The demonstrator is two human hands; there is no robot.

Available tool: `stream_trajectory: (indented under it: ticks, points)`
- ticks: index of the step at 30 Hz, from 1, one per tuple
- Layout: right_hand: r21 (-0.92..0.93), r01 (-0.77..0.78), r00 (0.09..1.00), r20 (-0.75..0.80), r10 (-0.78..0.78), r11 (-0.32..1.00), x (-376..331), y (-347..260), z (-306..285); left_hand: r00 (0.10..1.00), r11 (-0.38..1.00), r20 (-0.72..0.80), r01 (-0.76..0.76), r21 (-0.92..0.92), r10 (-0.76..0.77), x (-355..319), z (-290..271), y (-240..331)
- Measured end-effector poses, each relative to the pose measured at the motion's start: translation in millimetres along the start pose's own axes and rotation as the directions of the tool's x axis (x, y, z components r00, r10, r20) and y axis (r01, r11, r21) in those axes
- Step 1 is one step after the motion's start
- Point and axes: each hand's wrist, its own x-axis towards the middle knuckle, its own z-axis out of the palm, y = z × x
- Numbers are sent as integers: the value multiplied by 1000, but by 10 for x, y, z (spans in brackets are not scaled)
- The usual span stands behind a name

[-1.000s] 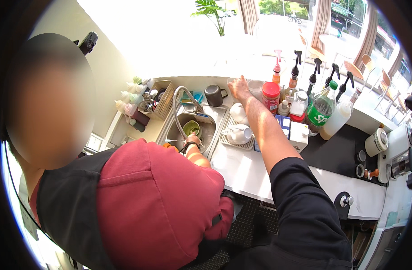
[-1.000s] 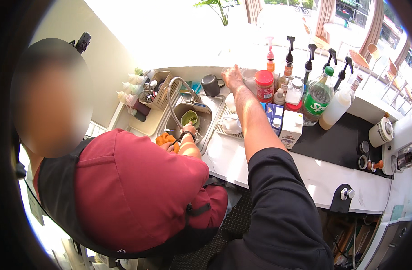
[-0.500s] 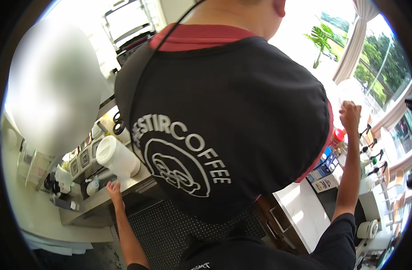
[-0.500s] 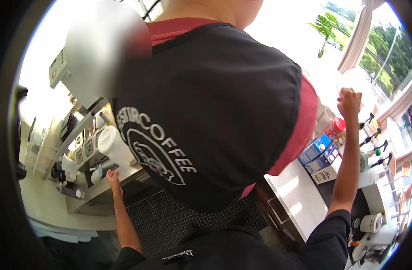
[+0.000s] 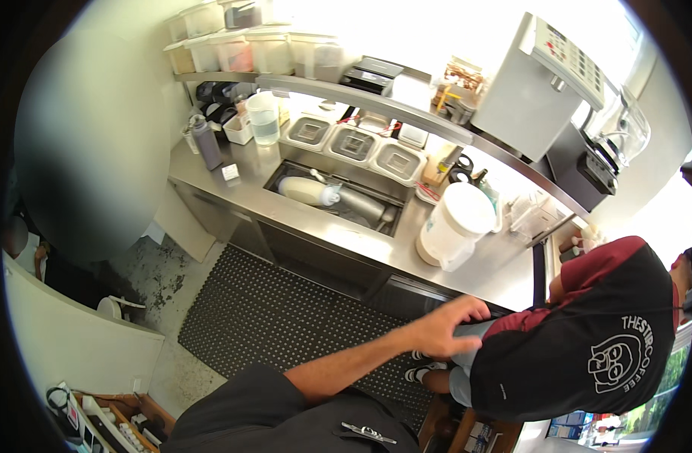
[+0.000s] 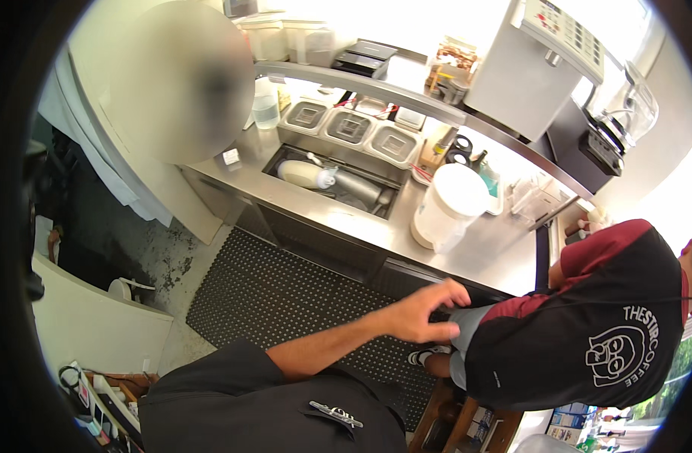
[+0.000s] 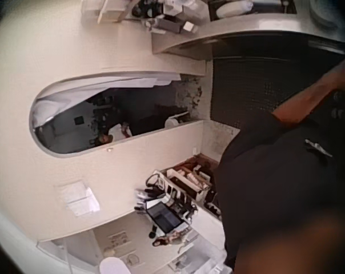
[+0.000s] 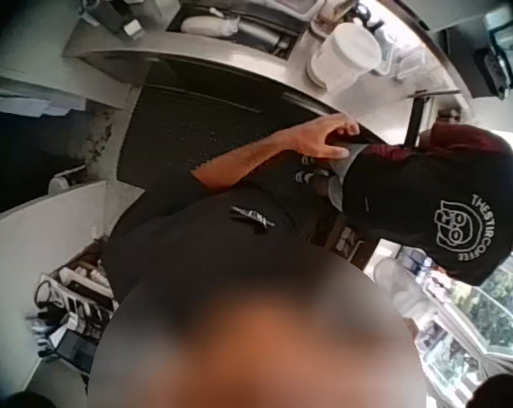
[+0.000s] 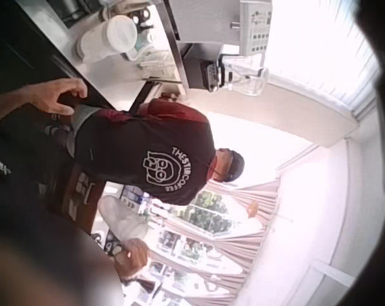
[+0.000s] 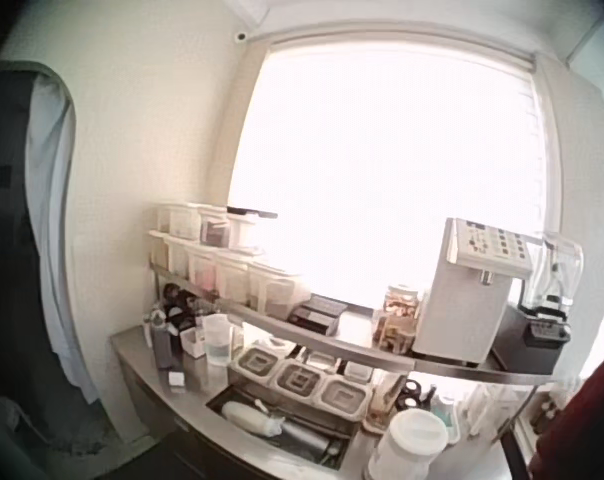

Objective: The person retrieves a container of cream from the refrigerator, scoops it into a plastic cup, adds a dark crumbly topping, and pours a liquid from a pitcher into the cup. The person then returns the cream container to the refrigerator.

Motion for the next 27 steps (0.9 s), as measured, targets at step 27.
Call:
stream_trajectory:
  ticks: [27]
  points:
    - [652,557,722,-74,-688,514,5648,-5968,7753,567,838,-823,463,289,-30,-2550,-5142,-321]
